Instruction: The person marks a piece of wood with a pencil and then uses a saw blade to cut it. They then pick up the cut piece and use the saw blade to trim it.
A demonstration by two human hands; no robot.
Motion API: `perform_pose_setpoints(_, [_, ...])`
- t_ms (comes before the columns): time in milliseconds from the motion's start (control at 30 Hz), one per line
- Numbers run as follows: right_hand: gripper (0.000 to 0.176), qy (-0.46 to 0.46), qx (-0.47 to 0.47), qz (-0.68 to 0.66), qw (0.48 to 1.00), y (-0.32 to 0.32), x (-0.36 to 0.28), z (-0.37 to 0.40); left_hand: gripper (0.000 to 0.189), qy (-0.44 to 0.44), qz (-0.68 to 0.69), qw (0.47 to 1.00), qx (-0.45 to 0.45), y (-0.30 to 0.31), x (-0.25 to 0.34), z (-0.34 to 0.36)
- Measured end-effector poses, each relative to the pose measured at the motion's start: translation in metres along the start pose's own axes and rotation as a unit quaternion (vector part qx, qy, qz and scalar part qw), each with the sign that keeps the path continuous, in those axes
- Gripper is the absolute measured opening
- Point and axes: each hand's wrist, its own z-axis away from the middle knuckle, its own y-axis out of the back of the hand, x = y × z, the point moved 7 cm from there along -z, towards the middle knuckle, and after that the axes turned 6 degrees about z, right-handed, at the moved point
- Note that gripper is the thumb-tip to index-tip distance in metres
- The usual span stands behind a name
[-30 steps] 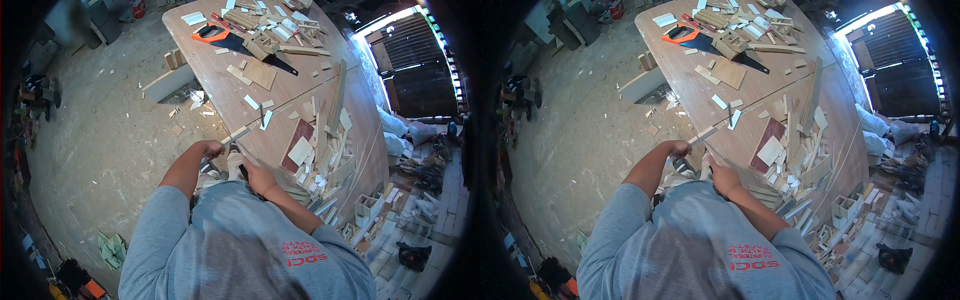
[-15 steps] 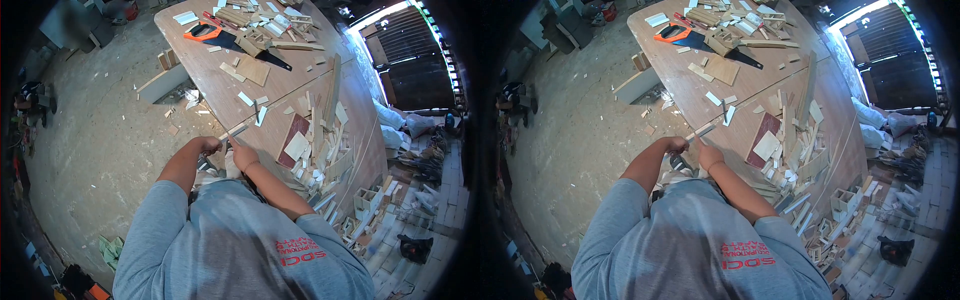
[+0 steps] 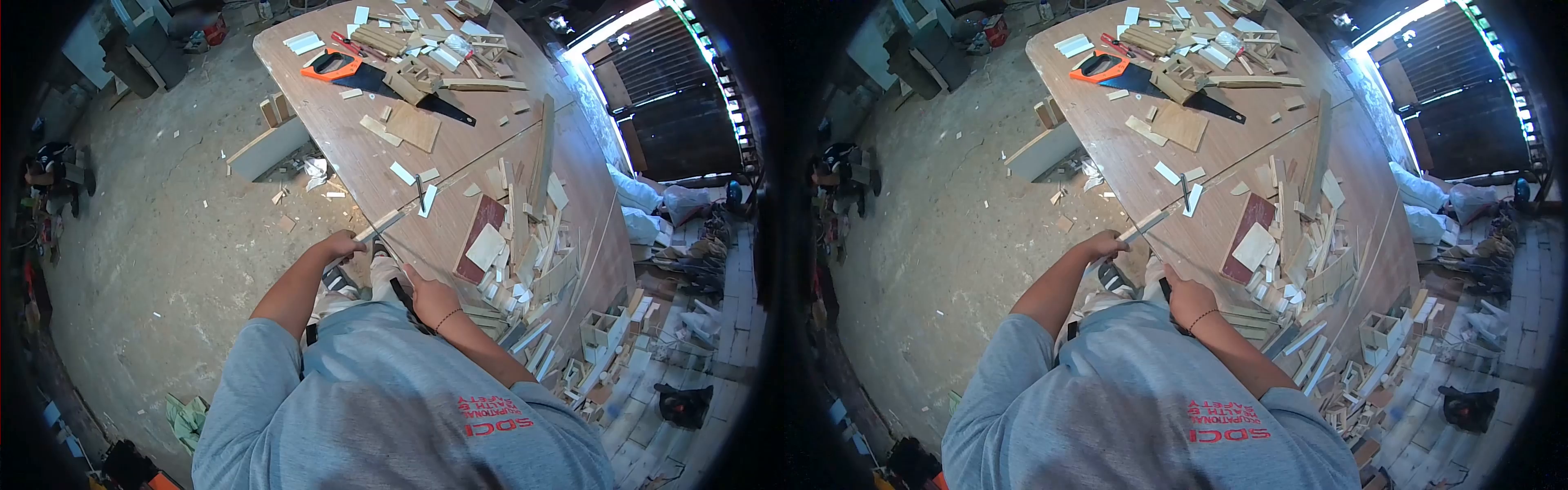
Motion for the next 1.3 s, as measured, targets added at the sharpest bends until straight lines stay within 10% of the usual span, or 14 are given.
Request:
perform_pose_setpoints(233, [0.054, 0.022, 0.011, -0.008, 1.000, -0.010, -0.005, 0.001, 0.056, -0.167, -0.256, 0.941, 0.143, 0.003, 0.021, 0.010])
perform_pose_setpoints(733, [0.043, 0.078, 0.037, 0.081, 0.993, 0.048, -0.031, 0.005, 0.061, -0.086, -0.136, 0.982, 0.097, -0.003, 0.007, -0.001])
perform_pose_setpoints(1033, [0.045, 0.086, 0.045, 0.048, 0.994, -0.017, -0.028, -0.117, 0.064, -0.066, -0.107, 0.987, 0.097, -0.001, -0.002, -0.010])
perform_pose_setpoints(1300, [0.042, 0.078, -0.017, 0.083, 0.993, 0.034, -0.031, -0.029, 0.064, -0.056, -0.093, 0.989, 0.098, -0.003, -0.002, -0.007])
